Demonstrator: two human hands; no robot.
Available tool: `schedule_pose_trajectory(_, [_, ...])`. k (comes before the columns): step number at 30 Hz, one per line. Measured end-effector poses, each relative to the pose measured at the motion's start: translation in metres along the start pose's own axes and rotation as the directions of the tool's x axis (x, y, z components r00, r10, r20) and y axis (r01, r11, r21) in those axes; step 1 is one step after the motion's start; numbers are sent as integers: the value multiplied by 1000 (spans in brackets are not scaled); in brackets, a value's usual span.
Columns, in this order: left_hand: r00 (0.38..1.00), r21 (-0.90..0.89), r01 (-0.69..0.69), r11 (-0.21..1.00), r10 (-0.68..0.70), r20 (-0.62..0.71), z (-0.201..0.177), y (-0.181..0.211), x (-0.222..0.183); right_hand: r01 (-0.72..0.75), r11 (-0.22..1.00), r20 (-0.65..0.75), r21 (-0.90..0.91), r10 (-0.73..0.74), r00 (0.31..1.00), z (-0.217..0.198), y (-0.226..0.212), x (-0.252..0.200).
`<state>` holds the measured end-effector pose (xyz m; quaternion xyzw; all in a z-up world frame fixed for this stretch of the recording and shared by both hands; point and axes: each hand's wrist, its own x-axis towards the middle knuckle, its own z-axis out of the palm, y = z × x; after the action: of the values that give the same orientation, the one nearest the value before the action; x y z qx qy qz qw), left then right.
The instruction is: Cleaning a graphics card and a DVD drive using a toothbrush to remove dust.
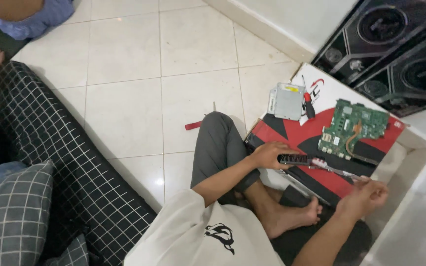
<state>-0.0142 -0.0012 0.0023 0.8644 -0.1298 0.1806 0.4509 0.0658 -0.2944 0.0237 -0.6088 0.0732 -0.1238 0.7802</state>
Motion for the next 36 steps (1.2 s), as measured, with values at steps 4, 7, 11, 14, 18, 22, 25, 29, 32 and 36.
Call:
schedule_pose_trajectory(4, [985,-92,93,991,-78,154,8,-20,-3,-99,969,23,227,96,995,-48,47,-3])
schedule_pose_trajectory(7, [914,-403,405,820,-363,181,50,-42,-19,-70,956,-17,286,78,997,-65,41,-33])
schedule_pose_trajectory(11, [680,-689,605,399,-709,187,44,-3,-10,-115,947,-27,299,129,991,-63,17,-57])
schedule_pose_trajectory(14, [676,-865,437,248,-725,134,19,47,-4,-181,933,-15,312,195,981,-59,0,-82])
schedule_pose_trajectory(18, [686,-919,328,220,-724,71,-5,92,13,-279,902,142,329,245,959,-31,-27,-96])
schedule_pose_trajectory(22, [739,-863,381,332,-670,68,-8,84,-9,-302,927,197,221,261,945,-2,-32,-119])
schedule_pose_trajectory(25, [779,-820,383,425,-626,39,-10,85,-13,-241,966,432,-95,258,864,17,-43,-137])
schedule_pose_trajectory(29, [802,-803,343,487,-597,-20,-10,80,-18,-54,920,560,-389,283,779,11,-54,-136])
schedule_pose_trajectory(32, [800,-806,330,492,-599,-38,-23,98,-8,98,873,502,-478,179,846,-5,-53,-129])
schedule_pose_trajectory(36, [820,-798,326,507,-572,-28,-33,106,-5,167,816,520,-554,183,834,-5,-74,-139])
